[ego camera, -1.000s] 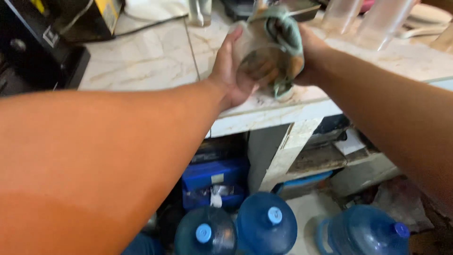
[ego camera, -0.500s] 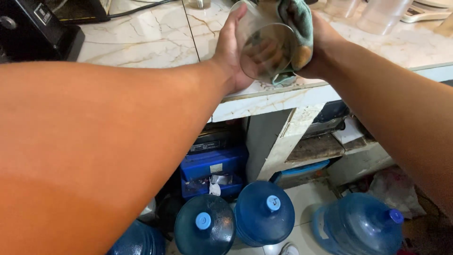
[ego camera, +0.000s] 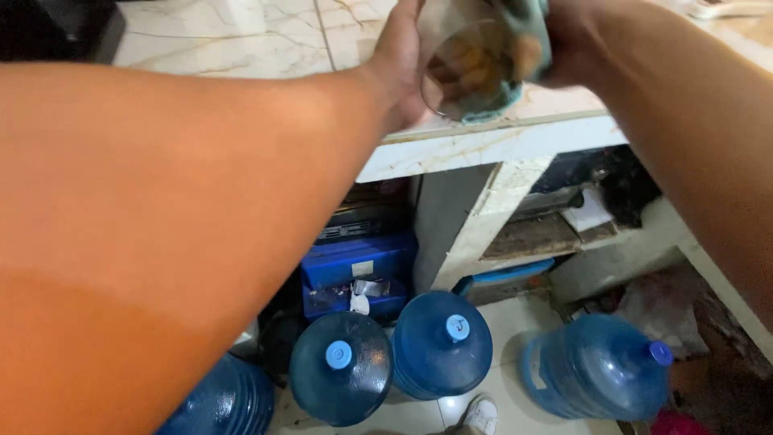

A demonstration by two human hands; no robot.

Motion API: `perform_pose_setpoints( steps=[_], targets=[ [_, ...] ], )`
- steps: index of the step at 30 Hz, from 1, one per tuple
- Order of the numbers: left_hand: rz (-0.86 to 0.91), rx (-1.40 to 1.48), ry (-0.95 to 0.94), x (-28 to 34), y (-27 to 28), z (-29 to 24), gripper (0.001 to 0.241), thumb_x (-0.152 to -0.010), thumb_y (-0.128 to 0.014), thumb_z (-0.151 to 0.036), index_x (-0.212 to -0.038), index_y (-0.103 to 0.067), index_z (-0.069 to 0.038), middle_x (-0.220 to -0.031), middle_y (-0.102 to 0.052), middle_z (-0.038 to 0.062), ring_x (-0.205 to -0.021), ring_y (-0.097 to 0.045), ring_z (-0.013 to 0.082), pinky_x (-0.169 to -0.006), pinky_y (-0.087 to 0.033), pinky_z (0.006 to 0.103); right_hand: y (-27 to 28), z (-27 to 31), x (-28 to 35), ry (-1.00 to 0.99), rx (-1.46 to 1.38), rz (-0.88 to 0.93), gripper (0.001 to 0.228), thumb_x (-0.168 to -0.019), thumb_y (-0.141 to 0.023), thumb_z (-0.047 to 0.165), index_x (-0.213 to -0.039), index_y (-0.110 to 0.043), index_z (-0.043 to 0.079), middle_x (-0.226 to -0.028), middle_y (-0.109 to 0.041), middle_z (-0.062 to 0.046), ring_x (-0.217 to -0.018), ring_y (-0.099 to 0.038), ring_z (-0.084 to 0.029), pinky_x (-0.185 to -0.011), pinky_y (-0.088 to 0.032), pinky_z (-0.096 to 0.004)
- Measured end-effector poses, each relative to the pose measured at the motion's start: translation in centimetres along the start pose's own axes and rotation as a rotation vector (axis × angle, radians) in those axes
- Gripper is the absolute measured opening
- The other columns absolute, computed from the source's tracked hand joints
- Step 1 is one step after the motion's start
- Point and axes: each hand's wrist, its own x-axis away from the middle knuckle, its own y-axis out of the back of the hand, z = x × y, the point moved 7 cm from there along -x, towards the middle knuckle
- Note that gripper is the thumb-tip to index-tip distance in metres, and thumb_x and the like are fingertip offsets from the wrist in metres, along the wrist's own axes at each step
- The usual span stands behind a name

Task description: Drying and wiping plastic cups with a cloth in a coffee shop setting.

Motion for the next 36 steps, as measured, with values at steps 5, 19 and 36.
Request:
perform_pose_setpoints(
  steps=[5,19,36],
  targets=[
    [0.038,-0.006,0.085,1.4,-0.3,1.3,0.096,-0.079,-0.035,-0.074,-0.141,-0.049,-0.002,-0.133,-0.059,0.023,-0.120,-0.064,0.0411,-0.097,-0.053,0.0704,1.4,-1.3,1.1,-0.051,0.267,-0.135,0.064,-0.095,-0.050,0.058,-0.126,-0.063,0.004,-0.119,-0.068,-0.017,-0.107,-0.071,-0.030,-0.099,-0.058,-0.047],
    [-0.329,-0.046,-0.106,0.2,-1.2,-0.8,0.083,-0.079,-0.054,-0.069,-0.137,-0.059,-0.010,-0.123,-0.066,0.012,-0.116,-0.065,0.0299,-0.095,-0.054,0.0490,4.5,-1.1,-5.0,0.047,-0.049,0.086,0.045,-0.109,-0.047,0.035,-0.127,-0.072,0.003,-0.117,-0.067,-0.026,-0.089,-0.063,-0.029,-0.091,-0.052,-0.055],
    [-0.410,-0.093,-0.129,-6.3,-3.1,1.9,0.092,-0.074,-0.064,-0.065,-0.136,-0.053,0.001,-0.113,-0.062,0.017,-0.111,-0.064,0.0317,-0.107,-0.055,0.0456,8.2,-6.0,-14.1,0.059,-0.441,0.529,0.040,-0.102,-0.043,0.029,-0.113,-0.064,-0.002,-0.101,-0.074,-0.015,-0.084,-0.076,-0.021,-0.079,-0.064,-0.035]
  ],
)
